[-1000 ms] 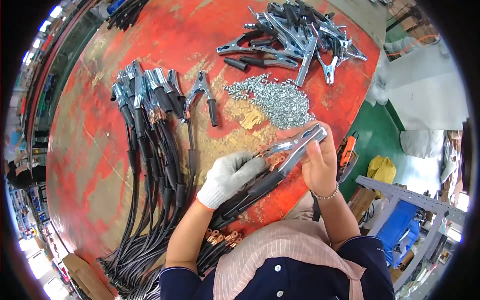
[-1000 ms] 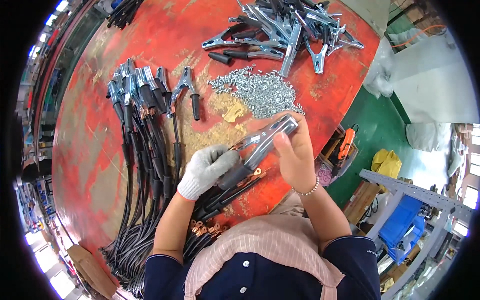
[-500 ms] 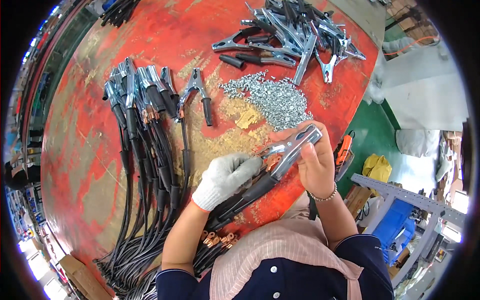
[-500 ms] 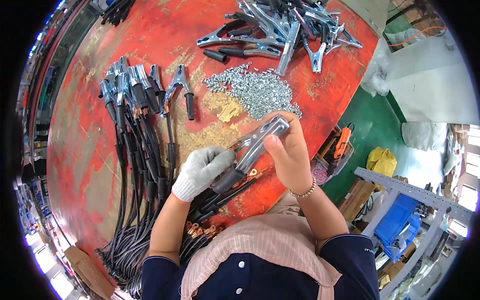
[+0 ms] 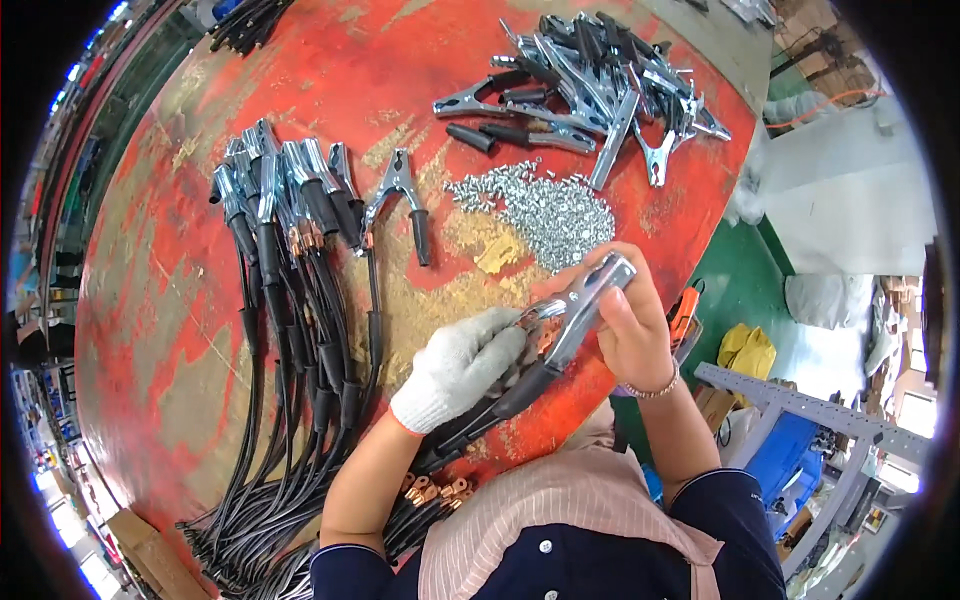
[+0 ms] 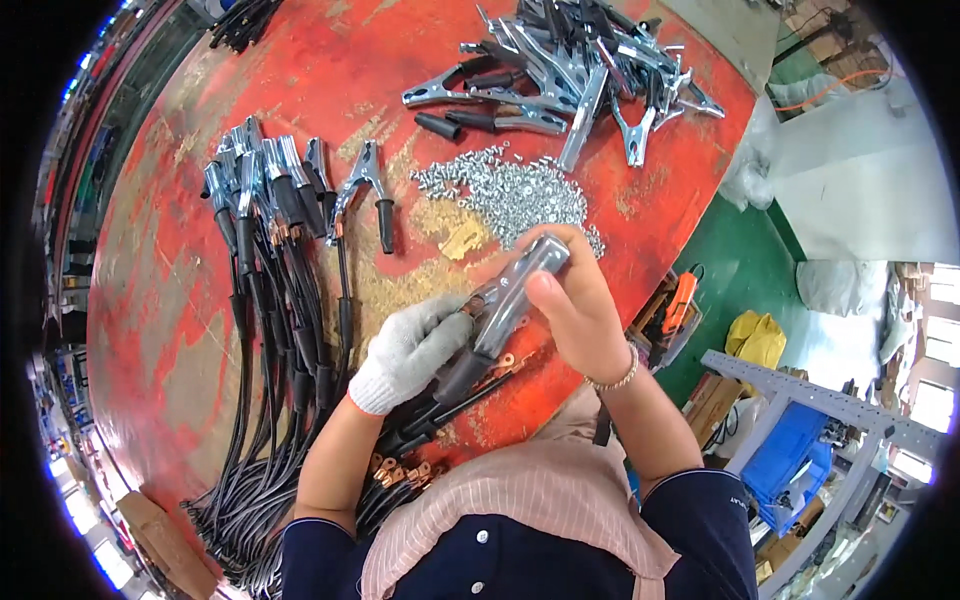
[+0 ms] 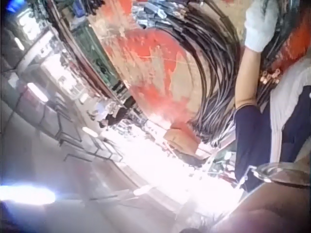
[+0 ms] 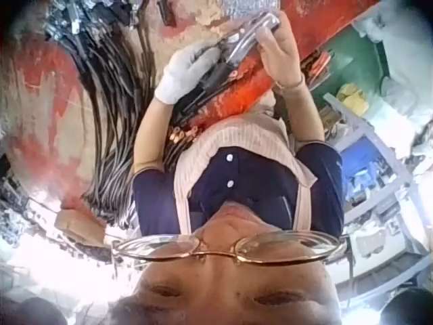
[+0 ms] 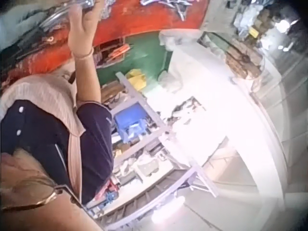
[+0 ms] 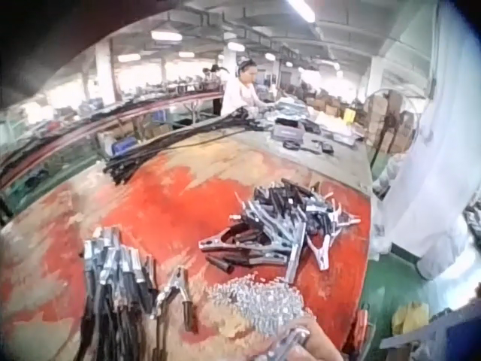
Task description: Assembling alligator clips onto electrical cables at a production workstation.
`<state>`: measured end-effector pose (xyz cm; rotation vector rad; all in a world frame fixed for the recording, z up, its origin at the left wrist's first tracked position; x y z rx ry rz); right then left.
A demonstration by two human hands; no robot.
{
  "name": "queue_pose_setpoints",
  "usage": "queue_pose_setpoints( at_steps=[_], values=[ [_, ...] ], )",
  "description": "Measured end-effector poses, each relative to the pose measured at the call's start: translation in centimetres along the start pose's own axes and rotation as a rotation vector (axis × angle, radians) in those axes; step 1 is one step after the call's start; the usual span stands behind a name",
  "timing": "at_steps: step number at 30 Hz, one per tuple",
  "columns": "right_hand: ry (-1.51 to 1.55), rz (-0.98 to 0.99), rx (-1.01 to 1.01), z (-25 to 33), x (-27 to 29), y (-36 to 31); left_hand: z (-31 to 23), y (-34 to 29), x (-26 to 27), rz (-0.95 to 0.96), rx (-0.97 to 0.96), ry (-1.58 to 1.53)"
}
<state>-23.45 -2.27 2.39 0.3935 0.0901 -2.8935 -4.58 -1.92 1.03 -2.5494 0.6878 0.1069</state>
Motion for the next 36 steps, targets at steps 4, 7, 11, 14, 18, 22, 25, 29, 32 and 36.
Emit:
queue_pose_setpoints(
  at_steps=[4, 7, 11, 14, 18, 22, 25, 29, 32, 36],
  values=[
    [0.229, 0.026, -0.107, 0.3, 1.8, 6.2, 1.5, 0.2, 0.9, -0.124, -0.014, -0.105],
    [-1.169, -0.010, 0.283, -2.8, 3.4, 10.1, 1.0, 0.4, 0.8, -0.146, -0.025, -0.123],
    [-1.731, -0.002, 0.455, -3.8, 0.7, 11.9, 1.2, 0.3, 0.9, -0.135, -0.002, -0.127],
    [-1.813, 0.026, 0.377, -4.6, 0.3, 12.8, 0.8, 0.3, 1.2, -0.131, -0.010, -0.108],
    [-1.784, 0.024, 0.311, -4.4, 0.2, 13.2, 0.6, 0.4, 1.1, -0.101, 0.023, -0.076],
    [-1.275, -0.020, 0.056, -2.1, 0.3, 11.2, 1.3, 0.1, 0.9, -0.112, -0.074, 0.002],
    [-0.743, 0.084, -0.170, -1.1, 0.1, 7.2, 1.1, -0.3, 0.8, -0.078, -0.069, 0.007],
    [-0.460, 0.077, -0.275, -1.8, 0.2, 3.2, 0.4, -0.9, 0.6, -0.084, -0.043, 0.055],
    [-0.322, -0.052, -0.082, -3.2, 0.4, 1.1, 0.5, -0.9, 0.3, -0.081, -0.047, 0.021],
    [-0.146, -0.100, -0.145, -6.7, 2.3, -0.6, 0.2, -0.6, 0.0, -0.069, -0.071, 0.067]
  ],
)
Point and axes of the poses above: each hand's wrist, its own y-axis towards the middle knuckle, its own x-axis out of the back of the hand, z = x × y, the point moved 3 cm from there along y, towards the middle knuckle, and after that the axes turned 9 degrees about -y, right-handed, at the moved point
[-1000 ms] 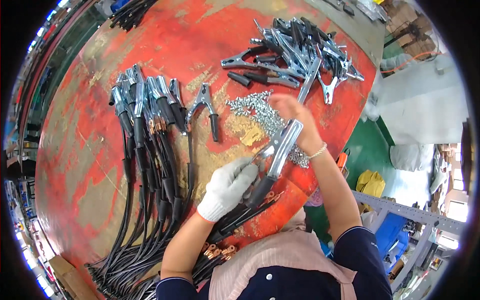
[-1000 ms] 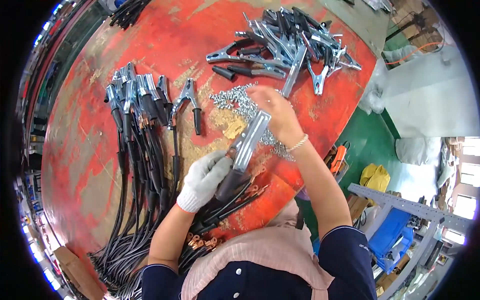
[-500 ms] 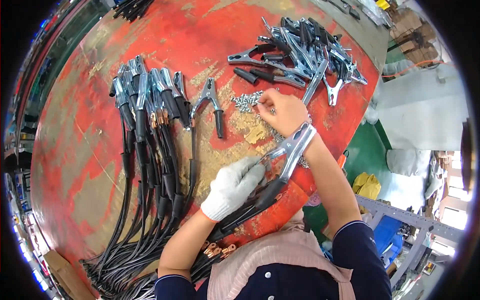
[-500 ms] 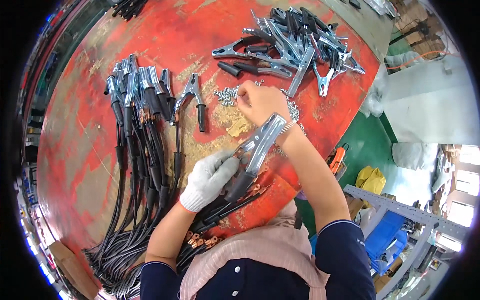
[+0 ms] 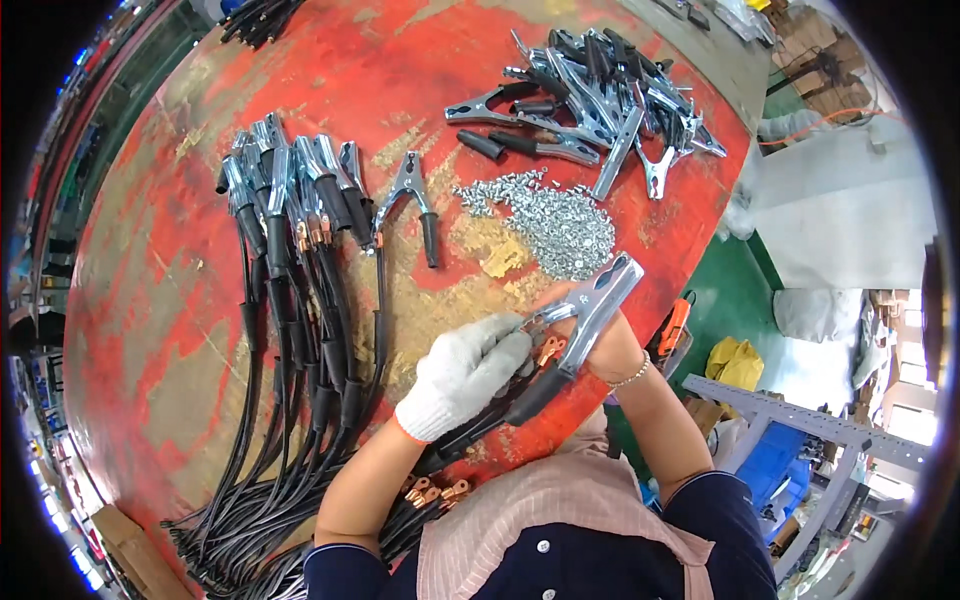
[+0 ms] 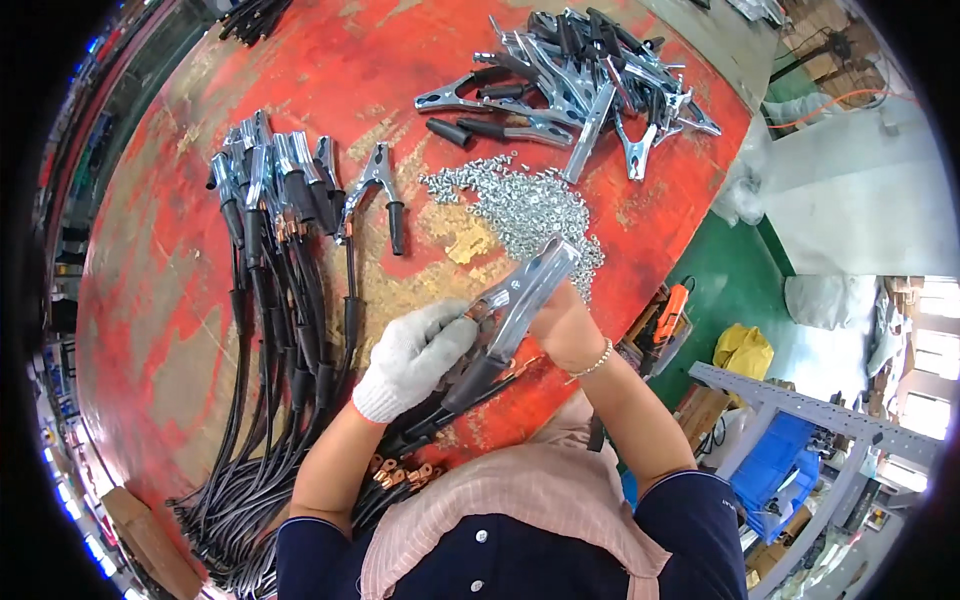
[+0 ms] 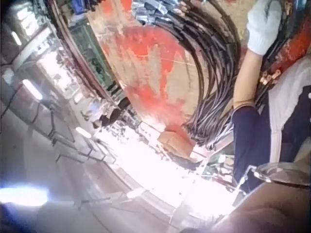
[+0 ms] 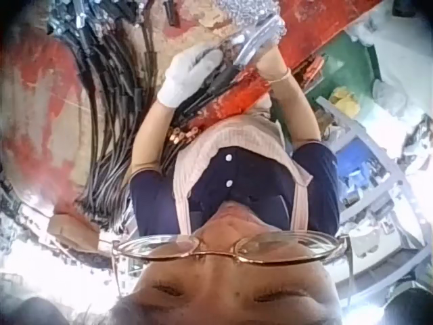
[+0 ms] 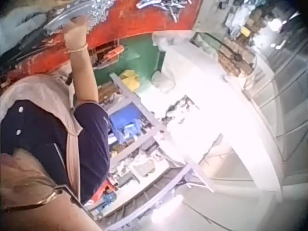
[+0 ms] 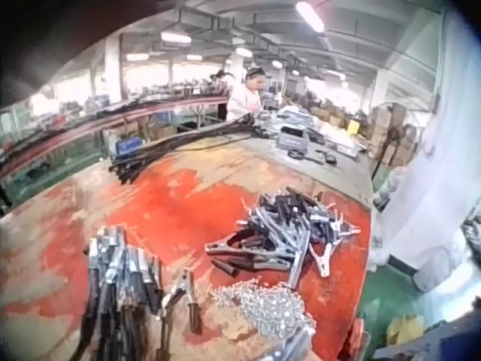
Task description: Assembling alligator clips onto electrical cables at a production workstation.
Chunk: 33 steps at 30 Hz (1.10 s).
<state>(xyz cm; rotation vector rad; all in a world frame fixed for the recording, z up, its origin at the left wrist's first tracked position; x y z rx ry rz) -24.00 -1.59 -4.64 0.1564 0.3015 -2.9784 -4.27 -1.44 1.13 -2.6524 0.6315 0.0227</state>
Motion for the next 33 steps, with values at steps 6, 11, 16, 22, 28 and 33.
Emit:
queue_pose_setpoints(
  at_steps=[6, 11, 16, 22, 28, 33],
  values=[
    [0.335, -0.009, -0.367, -0.8, -0.9, -0.5, 0.3, -0.2, 0.7, 0.062, -0.188, 0.182],
    [0.347, 0.024, -0.285, -1.0, -1.0, 0.0, 0.1, -0.3, 0.6, 0.113, -0.096, -0.007],
    [0.201, 0.187, -0.170, -0.1, -1.0, 0.7, 0.9, -0.8, 0.1, 0.107, -0.108, -0.015],
    [0.347, 0.125, -0.165, -1.5, 0.3, 1.0, 1.9, -0.1, 0.1, 0.117, -0.133, 0.036],
    [0.162, 0.190, -0.120, -1.4, 0.3, 1.3, 0.7, -0.9, 0.2, 0.177, -0.043, 0.026],
    [0.214, 0.186, -0.120, -0.6, -0.5, 0.8, 0.6, -1.2, 0.4, 0.156, -0.222, 0.099]
  ],
)
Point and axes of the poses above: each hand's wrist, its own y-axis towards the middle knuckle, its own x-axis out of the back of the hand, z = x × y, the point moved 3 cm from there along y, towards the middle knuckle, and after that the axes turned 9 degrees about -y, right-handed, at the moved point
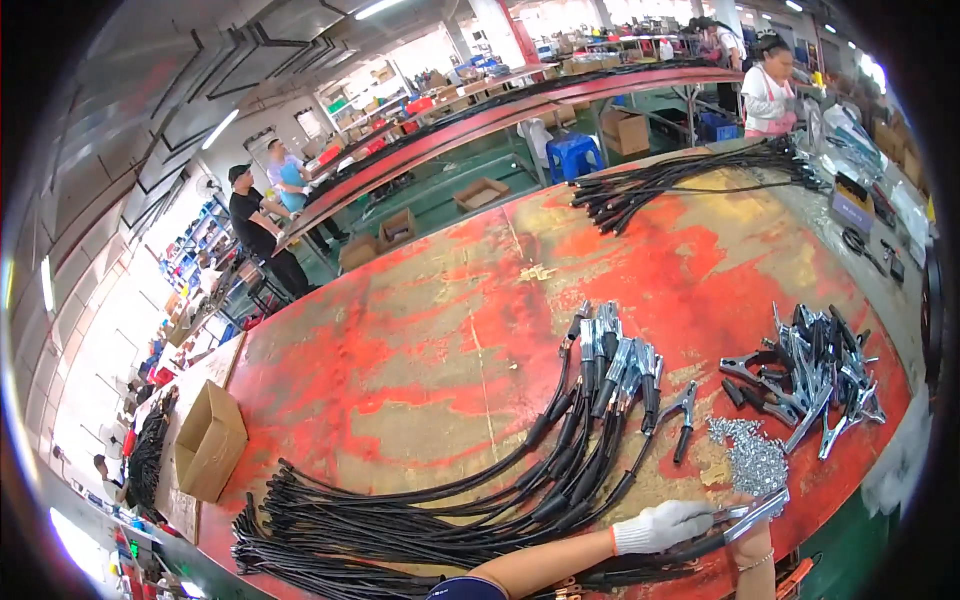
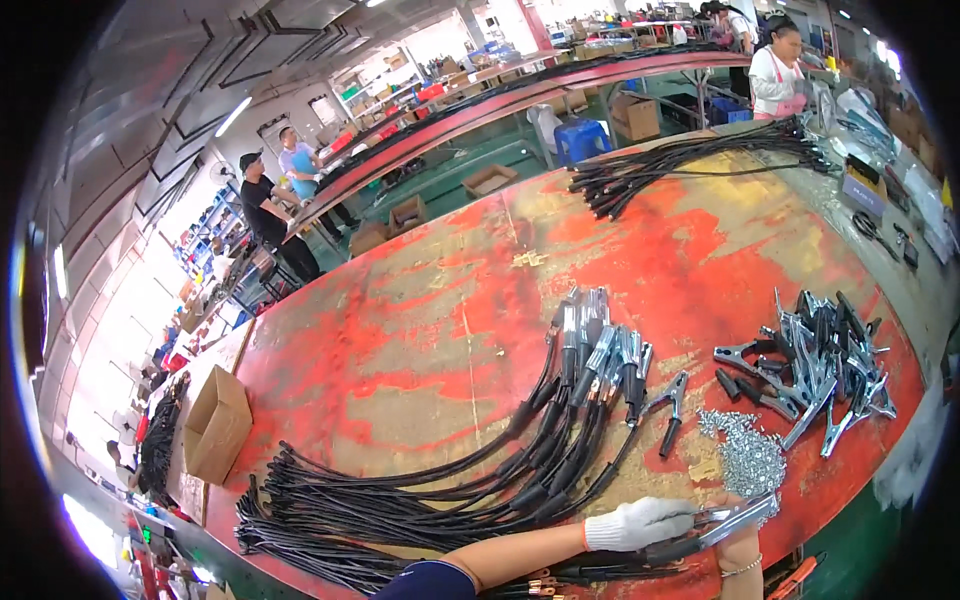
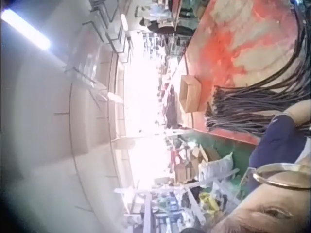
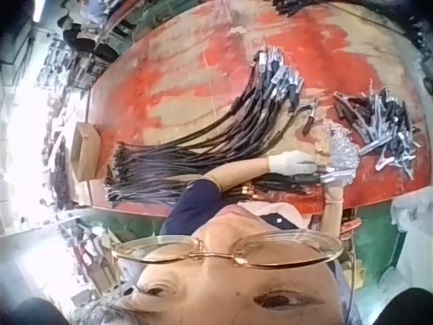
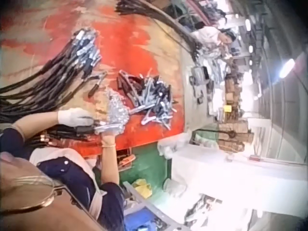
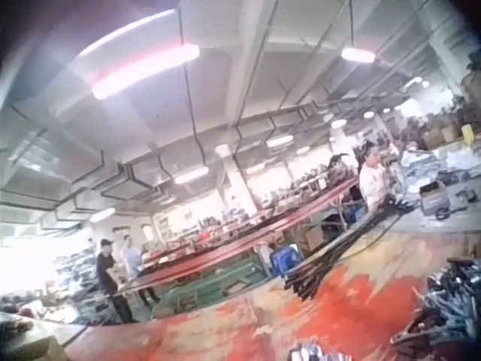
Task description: Assembling alligator clips onto electrical cables at a production workstation.
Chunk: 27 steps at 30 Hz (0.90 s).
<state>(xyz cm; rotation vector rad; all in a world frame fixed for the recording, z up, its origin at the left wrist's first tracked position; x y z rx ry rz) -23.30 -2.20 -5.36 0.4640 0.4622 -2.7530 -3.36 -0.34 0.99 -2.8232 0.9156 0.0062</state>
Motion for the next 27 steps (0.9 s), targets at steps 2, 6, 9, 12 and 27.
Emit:
queue_pose_setpoints(
  at_steps=[2, 6, 9, 12, 27],
  values=[
    [-0.097, -0.062, -0.016, 0.9, -0.3, -0.3, -1.4, 0.1, 0.5, -0.020, 0.020, 0.085],
    [0.010, -0.082, -0.126, 0.3, -0.1, -0.2, 0.3, 1.0, 0.1, -0.062, 0.013, 0.250],
    [-0.053, -0.008, -0.043, 2.2, -1.0, -0.3, -1.9, 1.2, 0.3, -0.061, 0.144, 0.164],
    [-0.141, -0.001, -0.096, 2.6, -1.2, -0.6, -1.3, 0.9, 0.2, -0.053, 0.066, 0.051],
    [-0.030, 0.133, 0.143, 2.5, -0.9, -0.7, -1.0, 0.9, 0.5, 0.007, 0.211, -0.083]
  ],
)
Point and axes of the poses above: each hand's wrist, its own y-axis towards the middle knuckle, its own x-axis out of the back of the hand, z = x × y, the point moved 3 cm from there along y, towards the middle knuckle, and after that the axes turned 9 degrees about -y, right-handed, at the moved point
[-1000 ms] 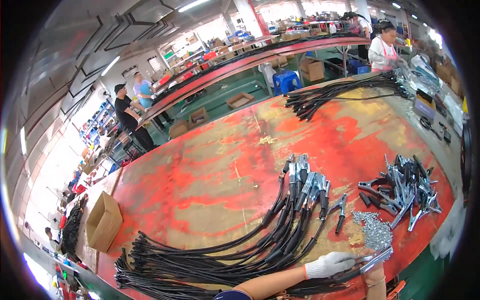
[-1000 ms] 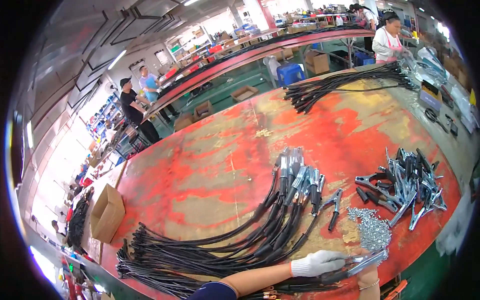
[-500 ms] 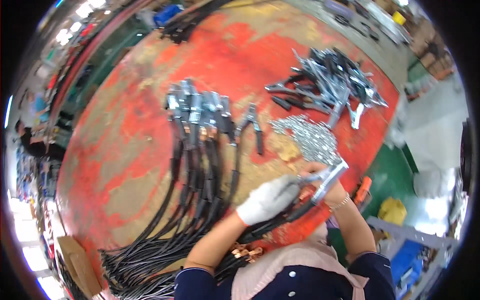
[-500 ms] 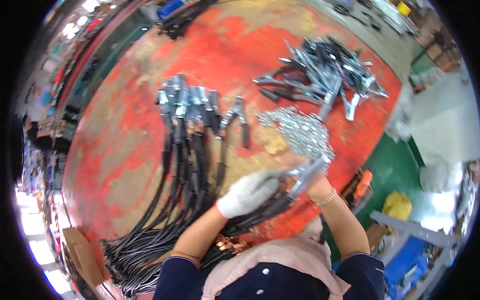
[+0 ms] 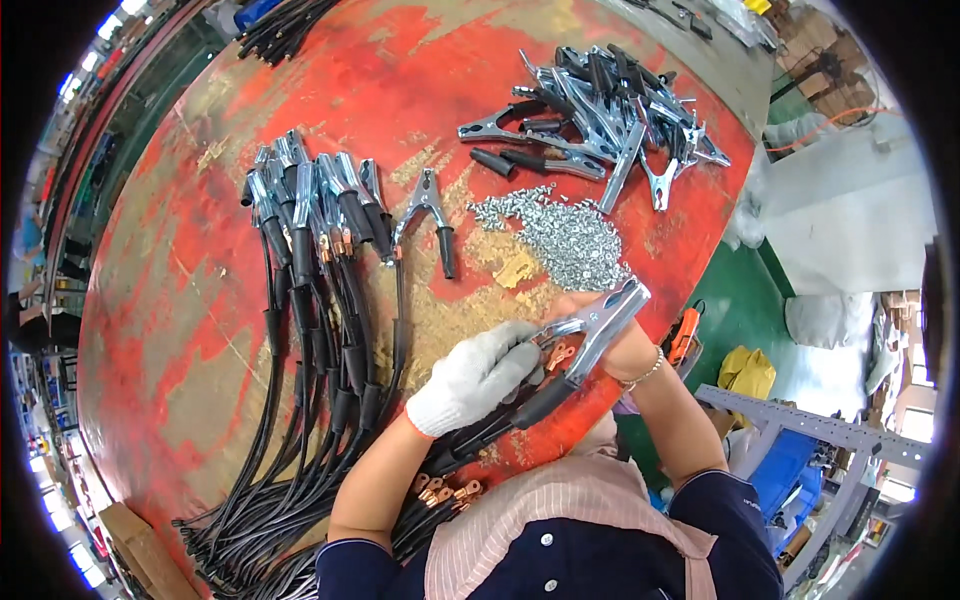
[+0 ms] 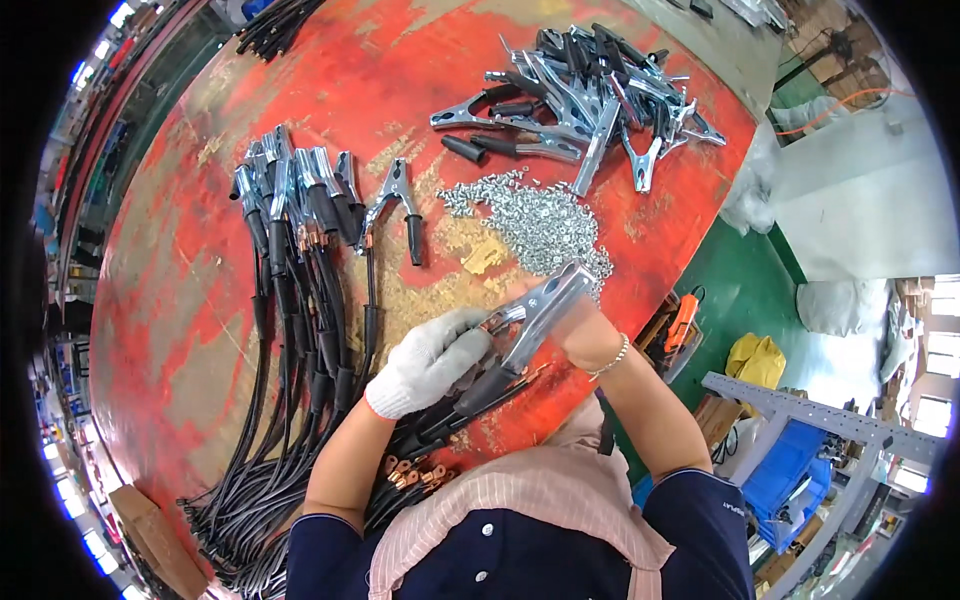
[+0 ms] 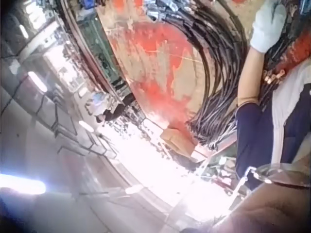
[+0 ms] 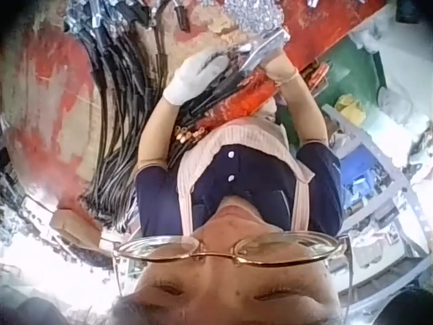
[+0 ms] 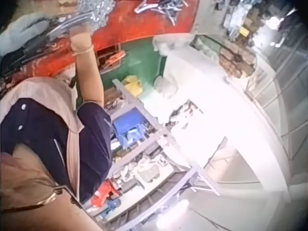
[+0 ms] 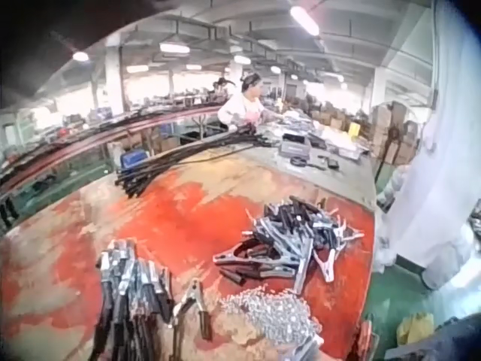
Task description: Assembling alligator clips onto electrical cables at a production workstation.
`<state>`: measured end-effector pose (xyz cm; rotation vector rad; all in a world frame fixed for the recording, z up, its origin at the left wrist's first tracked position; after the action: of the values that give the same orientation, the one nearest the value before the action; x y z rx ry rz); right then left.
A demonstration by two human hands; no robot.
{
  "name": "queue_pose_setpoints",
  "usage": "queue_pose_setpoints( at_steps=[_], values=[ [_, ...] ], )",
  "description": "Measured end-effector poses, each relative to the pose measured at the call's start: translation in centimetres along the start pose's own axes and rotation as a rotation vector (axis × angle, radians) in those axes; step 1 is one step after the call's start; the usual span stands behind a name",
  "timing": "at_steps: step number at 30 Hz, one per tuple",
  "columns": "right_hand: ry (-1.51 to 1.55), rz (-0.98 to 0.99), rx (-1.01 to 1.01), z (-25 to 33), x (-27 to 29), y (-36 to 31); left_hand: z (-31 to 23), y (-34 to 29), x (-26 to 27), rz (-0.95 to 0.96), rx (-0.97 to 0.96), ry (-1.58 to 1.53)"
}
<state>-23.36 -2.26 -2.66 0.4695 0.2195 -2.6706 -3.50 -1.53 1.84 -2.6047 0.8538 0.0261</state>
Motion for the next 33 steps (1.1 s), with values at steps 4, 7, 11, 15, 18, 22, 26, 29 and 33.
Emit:
queue_pose_setpoints(
  at_steps=[4, 7, 11, 15, 18, 22, 26, 29, 33],
  values=[
    [-0.129, -0.100, -0.204, 0.1, 0.3, -0.9, 0.6, 0.2, -0.2, -0.124, -0.162, 0.124],
    [-0.153, -0.014, -0.248, 0.1, 0.4, -1.3, -0.5, -0.1, -0.8, -0.192, -0.219, 0.409],
    [-0.768, -0.130, 0.019, 1.6, 2.0, -0.8, 0.2, 0.3, -0.9, -0.296, -0.431, 0.909],
    [-1.415, -0.337, 0.290, 2.6, 2.7, 1.4, 2.7, 1.3, 0.8, -0.391, -0.223, -0.326],
    [-1.588, -0.286, 0.339, 1.2, 2.7, 2.3, 3.2, 1.4, 0.7, -0.385, 0.005, -0.873],
    [-1.713, -0.324, 0.418, 0.4, 2.4, 2.8, 3.3, 1.6, 0.3, -0.335, 0.049, -0.831],
    [-1.709, -0.281, 0.369, 0.8, 2.2, 2.9, 3.8, 1.7, 0.0, -0.288, -0.030, -0.776],
    [-1.749, -0.291, 0.371, 0.6, 2.2, 2.9, 3.6, 1.4, -0.1, -0.257, -0.018, -0.715],
    [-1.667, -0.251, 0.346, 1.6, 1.9, 3.5, 3.6, 1.6, -0.1, -0.306, -0.026, -0.471]
  ],
)
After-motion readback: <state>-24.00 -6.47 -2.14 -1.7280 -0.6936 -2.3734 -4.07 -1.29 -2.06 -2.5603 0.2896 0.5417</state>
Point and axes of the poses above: each hand's wrist, its own y-axis towards the middle knuckle, its own x-axis out of the back of the hand, z = x × y, the point moved 3 cm from there along y, towards the middle knuckle, and after that the axes turned 9 degrees about -y, right-handed, at the moved point
